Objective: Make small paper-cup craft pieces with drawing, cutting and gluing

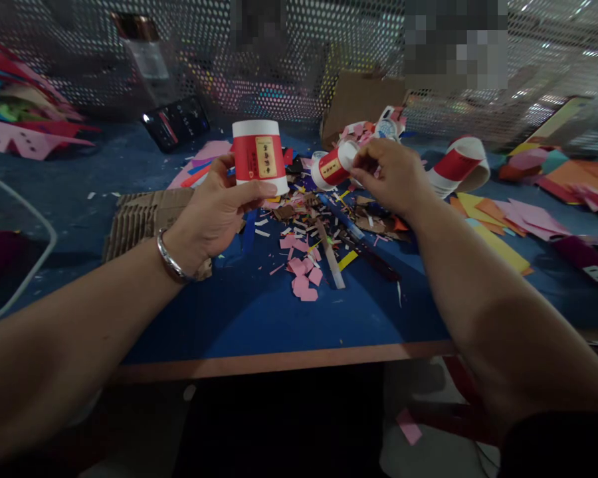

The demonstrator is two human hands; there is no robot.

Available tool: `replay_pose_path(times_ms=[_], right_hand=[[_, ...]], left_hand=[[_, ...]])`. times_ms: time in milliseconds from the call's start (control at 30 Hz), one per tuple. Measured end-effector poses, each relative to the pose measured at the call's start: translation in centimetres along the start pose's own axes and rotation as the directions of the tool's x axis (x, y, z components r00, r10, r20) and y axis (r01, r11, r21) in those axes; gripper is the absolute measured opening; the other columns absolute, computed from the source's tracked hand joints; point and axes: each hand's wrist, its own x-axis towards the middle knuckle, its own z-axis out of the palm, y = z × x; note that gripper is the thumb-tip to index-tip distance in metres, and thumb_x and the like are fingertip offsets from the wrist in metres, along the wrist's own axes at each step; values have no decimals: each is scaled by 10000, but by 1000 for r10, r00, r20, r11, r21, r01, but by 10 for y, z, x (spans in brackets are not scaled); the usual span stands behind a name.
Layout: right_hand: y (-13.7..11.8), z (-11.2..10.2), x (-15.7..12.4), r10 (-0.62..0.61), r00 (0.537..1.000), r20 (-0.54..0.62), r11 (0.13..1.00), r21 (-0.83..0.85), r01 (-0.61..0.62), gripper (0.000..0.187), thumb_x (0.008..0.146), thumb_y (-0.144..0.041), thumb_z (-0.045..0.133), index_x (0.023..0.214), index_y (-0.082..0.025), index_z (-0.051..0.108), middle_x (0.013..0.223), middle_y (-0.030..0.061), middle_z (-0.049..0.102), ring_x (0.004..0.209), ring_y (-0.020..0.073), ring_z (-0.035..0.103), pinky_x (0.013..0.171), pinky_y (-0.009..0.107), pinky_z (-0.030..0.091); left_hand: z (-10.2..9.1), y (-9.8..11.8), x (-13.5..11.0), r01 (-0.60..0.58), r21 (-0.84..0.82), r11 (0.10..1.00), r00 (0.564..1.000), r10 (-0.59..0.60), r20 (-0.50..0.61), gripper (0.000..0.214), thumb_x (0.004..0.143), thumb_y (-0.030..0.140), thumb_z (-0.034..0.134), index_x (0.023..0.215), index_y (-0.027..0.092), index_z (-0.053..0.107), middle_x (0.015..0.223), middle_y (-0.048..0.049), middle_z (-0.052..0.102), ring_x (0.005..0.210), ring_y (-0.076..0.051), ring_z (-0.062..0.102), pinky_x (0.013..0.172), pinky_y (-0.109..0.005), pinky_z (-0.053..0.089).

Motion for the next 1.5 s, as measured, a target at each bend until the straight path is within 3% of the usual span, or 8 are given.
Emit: replay_pose_path(times_ms=[267,500,767,967,1067,1200,1333,1500], right_hand=[[-3,3,2,-3,1000,24,1000,16,2,256,957,-183,634,1163,-263,764,1139,114,801,1015,325,747,964,513,593],[-4,-2,0,-17,997,81,999,35,14,418,1021,-225,653,1424,-144,736,1252,160,794,1005,249,726,959,427,562],[-7,-33,-16,105,983,150,994,-19,-103,261,1006,-273,627,1178,-223,817,1163,127,832,958,296,746,890,455,554],[-4,-58,-39,270,920,284,961,-143,-237,283,984,-316,653,1144,-146,812,1031,167,825,935,281,736,871,420,511],[-3,-65,-53,329,906,265,944,-130,-305,275,958,-337,679,1098,-137,806,1014,174,821,917,268,736,855,407,513],[-22,-70,-74,320,906,277,946,-49,-320,285,967,-404,666,1069,-172,798,961,135,820,858,249,729,805,394,512],[-50,-69,-91,227,838,497,940,115,-322,356,969,-556,674,1015,-214,766,843,72,782,758,236,704,747,387,529],[-55,-58,-102,65,846,530,980,125,-154,221,929,-468,698,957,-251,727,936,72,777,796,249,711,749,393,531]], left_hand=[[2,-3,-2,28,21,999,998,-29,54,460,662,33,845,1051,223,688,1096,-19,756,1037,-178,682,934,-330,554],[-1,-5,1,32,86,996,996,-39,77,397,724,98,812,1100,194,729,1112,-46,747,997,-179,669,838,-300,517],[-3,-8,0,-12,141,990,994,-4,111,388,694,135,838,1037,223,679,1140,-41,732,1018,-189,666,913,-322,505],[-2,-8,-4,-23,100,995,992,11,123,335,748,196,850,1036,216,680,1113,-47,743,1040,-206,678,892,-319,519],[-2,-9,-4,5,100,995,998,-11,64,367,786,249,860,1105,206,684,1160,-67,752,1054,-222,689,841,-322,519],[-3,-10,-2,-42,102,994,997,35,69,445,781,245,892,1172,207,682,1123,-69,753,1132,-266,712,980,-377,555],[-5,-9,-6,-92,155,984,993,79,89,435,751,278,957,1115,244,721,1166,-52,779,1219,-294,698,1122,-439,544],[-5,-11,-12,-113,192,975,984,82,161,461,735,293,972,1121,290,721,1256,-43,778,1291,-328,683,1175,-480,525]])
